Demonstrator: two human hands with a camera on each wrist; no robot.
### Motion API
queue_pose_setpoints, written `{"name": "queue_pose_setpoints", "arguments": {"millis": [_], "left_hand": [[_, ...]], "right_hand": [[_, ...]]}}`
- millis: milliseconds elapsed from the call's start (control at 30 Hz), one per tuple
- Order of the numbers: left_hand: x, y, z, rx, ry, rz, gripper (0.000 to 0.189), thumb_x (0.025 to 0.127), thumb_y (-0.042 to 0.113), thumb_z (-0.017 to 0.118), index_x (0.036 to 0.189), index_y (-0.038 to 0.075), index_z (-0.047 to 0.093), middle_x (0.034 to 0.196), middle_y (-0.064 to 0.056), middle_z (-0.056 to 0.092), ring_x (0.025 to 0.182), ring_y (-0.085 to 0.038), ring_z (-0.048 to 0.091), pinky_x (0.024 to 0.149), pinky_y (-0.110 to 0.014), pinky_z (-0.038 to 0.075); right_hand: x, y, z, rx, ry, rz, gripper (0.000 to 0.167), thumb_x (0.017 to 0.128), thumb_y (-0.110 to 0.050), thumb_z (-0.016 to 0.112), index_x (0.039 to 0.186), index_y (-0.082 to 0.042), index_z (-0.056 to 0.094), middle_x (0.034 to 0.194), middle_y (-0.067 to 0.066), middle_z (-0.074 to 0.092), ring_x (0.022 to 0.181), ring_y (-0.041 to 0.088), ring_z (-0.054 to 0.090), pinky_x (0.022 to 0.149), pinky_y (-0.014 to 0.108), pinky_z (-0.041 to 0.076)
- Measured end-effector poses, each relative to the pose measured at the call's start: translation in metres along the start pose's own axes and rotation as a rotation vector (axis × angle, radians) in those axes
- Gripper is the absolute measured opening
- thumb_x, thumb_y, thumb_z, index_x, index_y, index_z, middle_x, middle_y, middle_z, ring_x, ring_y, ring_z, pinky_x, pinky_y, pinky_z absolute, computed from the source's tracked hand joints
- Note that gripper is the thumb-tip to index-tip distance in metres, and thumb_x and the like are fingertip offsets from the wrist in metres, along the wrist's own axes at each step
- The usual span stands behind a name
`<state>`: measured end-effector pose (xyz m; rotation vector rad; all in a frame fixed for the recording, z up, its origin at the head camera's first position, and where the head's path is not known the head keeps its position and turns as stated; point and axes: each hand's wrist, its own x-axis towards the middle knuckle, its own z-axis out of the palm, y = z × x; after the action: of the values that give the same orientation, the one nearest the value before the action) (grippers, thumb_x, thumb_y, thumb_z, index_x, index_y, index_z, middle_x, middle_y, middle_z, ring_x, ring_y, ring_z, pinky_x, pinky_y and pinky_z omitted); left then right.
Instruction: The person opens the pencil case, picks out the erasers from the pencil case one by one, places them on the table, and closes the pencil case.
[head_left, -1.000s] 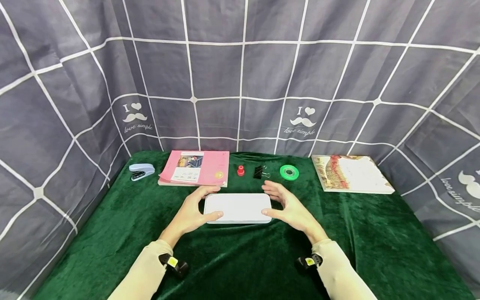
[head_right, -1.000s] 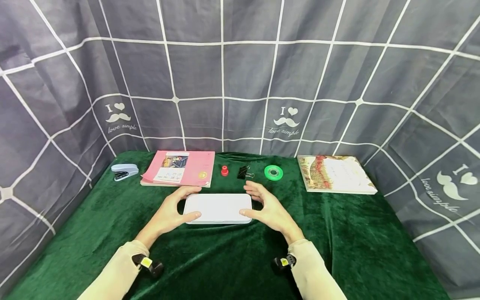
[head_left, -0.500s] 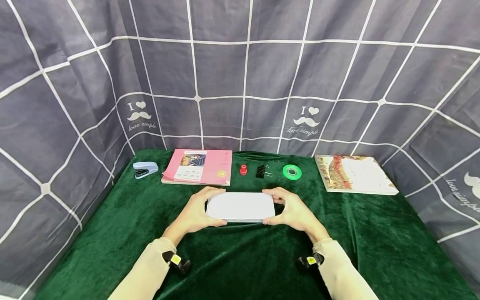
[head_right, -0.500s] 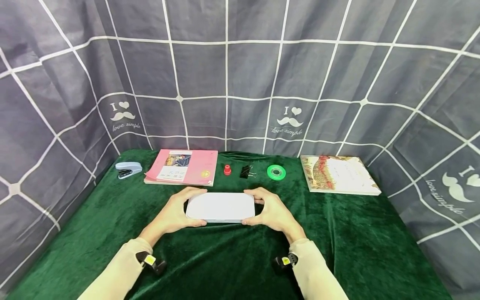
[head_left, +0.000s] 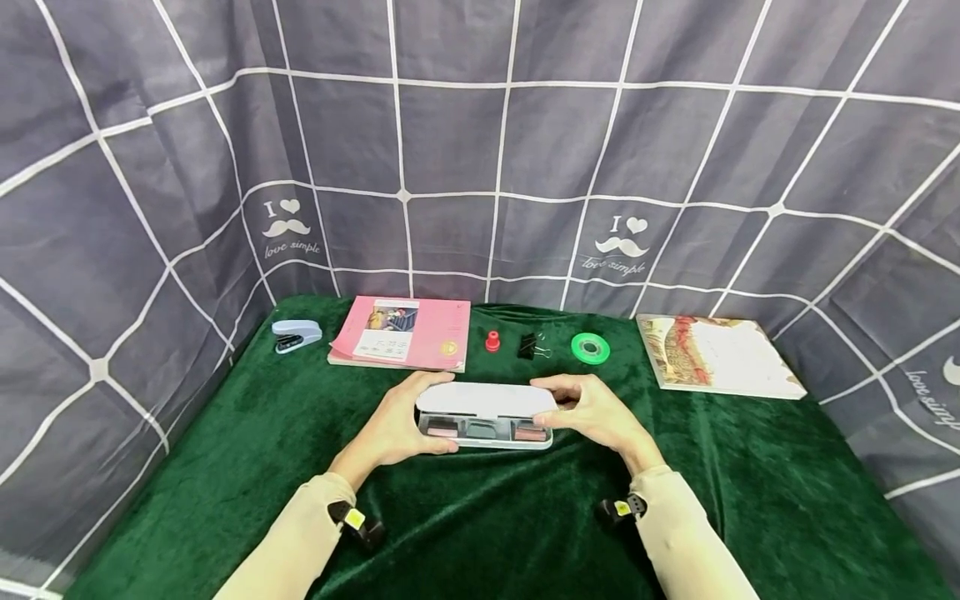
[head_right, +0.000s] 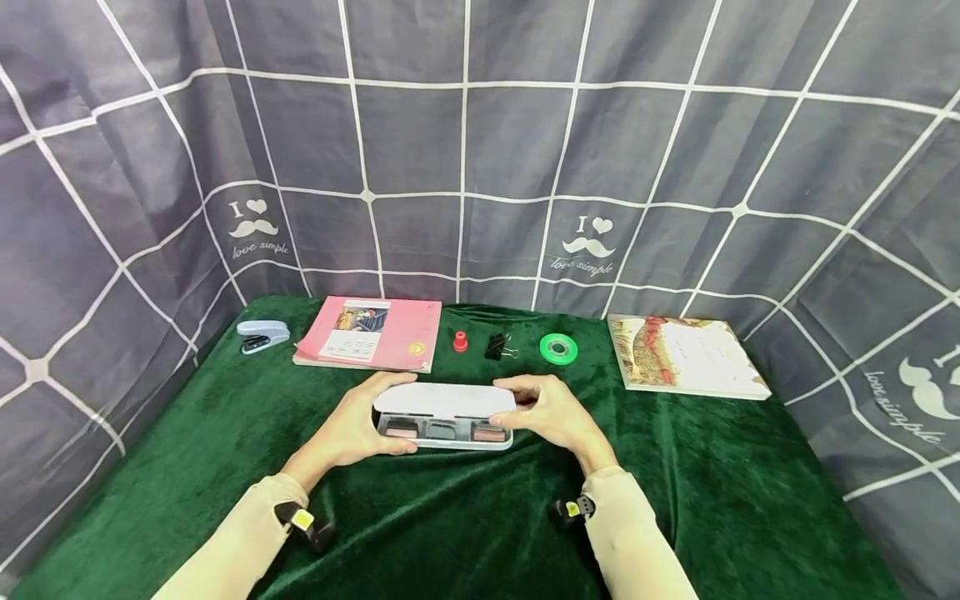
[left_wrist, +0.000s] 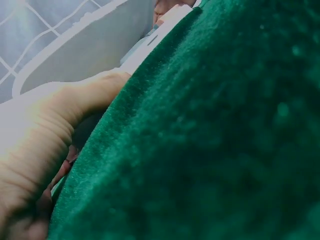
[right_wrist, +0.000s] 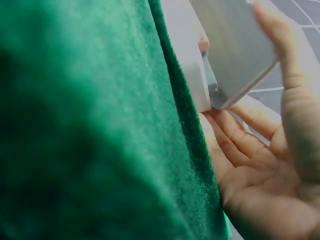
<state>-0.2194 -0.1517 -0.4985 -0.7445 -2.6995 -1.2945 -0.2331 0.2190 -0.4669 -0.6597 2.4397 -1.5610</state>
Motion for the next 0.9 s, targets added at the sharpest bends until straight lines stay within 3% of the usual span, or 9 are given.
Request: {"name": "queue_pose_setpoints", "arguments": {"millis": [100,200,333,433,600,667,767,900], "left_hand": [[0.001,0.0,0.002,-0.052,0.03,-0.034,0.121,0.064,0.04,0.112,0.163,0.023,0.045,0.146,-0.003,0.066,0.126,-0.026,0.065,0.11,-0.056,0.05],[0.002,0.001,0.004,-0.08,0.061,-0.086,0.133,0.061,0.04,0.113,0.16,0.015,0.028,0.144,-0.011,0.066,0.129,-0.03,0.065,0.112,-0.058,0.049],[0.0,0.005,0.005,-0.069,0.095,-0.151,0.129,0.057,0.039,0.114,0.146,0.014,0.025,0.141,-0.018,0.065,0.131,-0.034,0.064,0.114,-0.058,0.046],[-0.001,0.006,0.003,-0.067,0.089,-0.145,0.122,0.057,0.037,0.114,0.146,0.016,0.032,0.138,-0.019,0.065,0.13,-0.034,0.064,0.113,-0.058,0.048],[-0.001,0.004,0.0,-0.067,0.058,-0.111,0.124,0.06,0.04,0.113,0.157,0.02,0.037,0.142,-0.017,0.065,0.133,-0.034,0.064,0.114,-0.06,0.049],[-0.001,0.003,-0.002,-0.068,0.049,-0.119,0.126,0.06,0.04,0.113,0.159,0.021,0.037,0.145,-0.017,0.063,0.136,-0.034,0.063,0.116,-0.059,0.048],[-0.002,0.003,-0.003,-0.078,0.033,-0.124,0.13,0.06,0.041,0.113,0.163,0.021,0.036,0.15,-0.017,0.059,0.139,-0.034,0.061,0.118,-0.058,0.048],[-0.001,0.002,-0.004,-0.079,0.022,-0.103,0.124,0.06,0.044,0.113,0.159,0.018,0.042,0.151,-0.013,0.056,0.137,-0.032,0.061,0.118,-0.055,0.049]], "right_hand": [[0.002,-0.002,0.002,0.073,0.059,0.091,0.044,0.108,-0.028,0.077,0.141,0.0,0.073,0.129,0.017,0.079,0.113,0.019,0.074,0.096,0.026,0.06],[0.004,-0.002,0.005,0.178,0.145,0.189,0.056,0.116,-0.041,0.062,0.139,0.01,0.07,0.131,0.024,0.075,0.114,0.02,0.075,0.097,0.029,0.061],[0.008,-0.002,0.008,0.264,0.218,0.261,0.066,0.118,-0.048,0.054,0.137,0.013,0.068,0.13,0.029,0.073,0.111,0.022,0.076,0.095,0.031,0.063],[0.008,-0.007,0.007,0.238,0.256,0.253,0.052,0.118,-0.036,0.057,0.135,0.012,0.069,0.125,0.029,0.074,0.105,0.023,0.078,0.09,0.032,0.064],[0.005,-0.027,-0.002,0.091,0.337,0.153,0.026,0.112,-0.014,0.067,0.114,0.011,0.072,0.098,0.024,0.074,0.078,0.022,0.075,0.069,0.031,0.065],[0.004,-0.035,-0.004,-0.007,0.279,0.058,0.018,0.109,-0.01,0.071,0.108,0.008,0.074,0.093,0.018,0.073,0.076,0.02,0.072,0.068,0.03,0.063],[0.004,-0.041,-0.001,-0.214,0.125,-0.091,0.007,0.105,-0.006,0.077,0.11,-0.002,0.079,0.098,0.009,0.076,0.085,0.017,0.072,0.077,0.031,0.061],[0.003,-0.041,0.007,-0.441,-0.041,-0.201,0.026,0.102,0.001,0.075,0.124,-0.01,0.082,0.115,0.003,0.077,0.101,0.018,0.069,0.089,0.038,0.059]]}}
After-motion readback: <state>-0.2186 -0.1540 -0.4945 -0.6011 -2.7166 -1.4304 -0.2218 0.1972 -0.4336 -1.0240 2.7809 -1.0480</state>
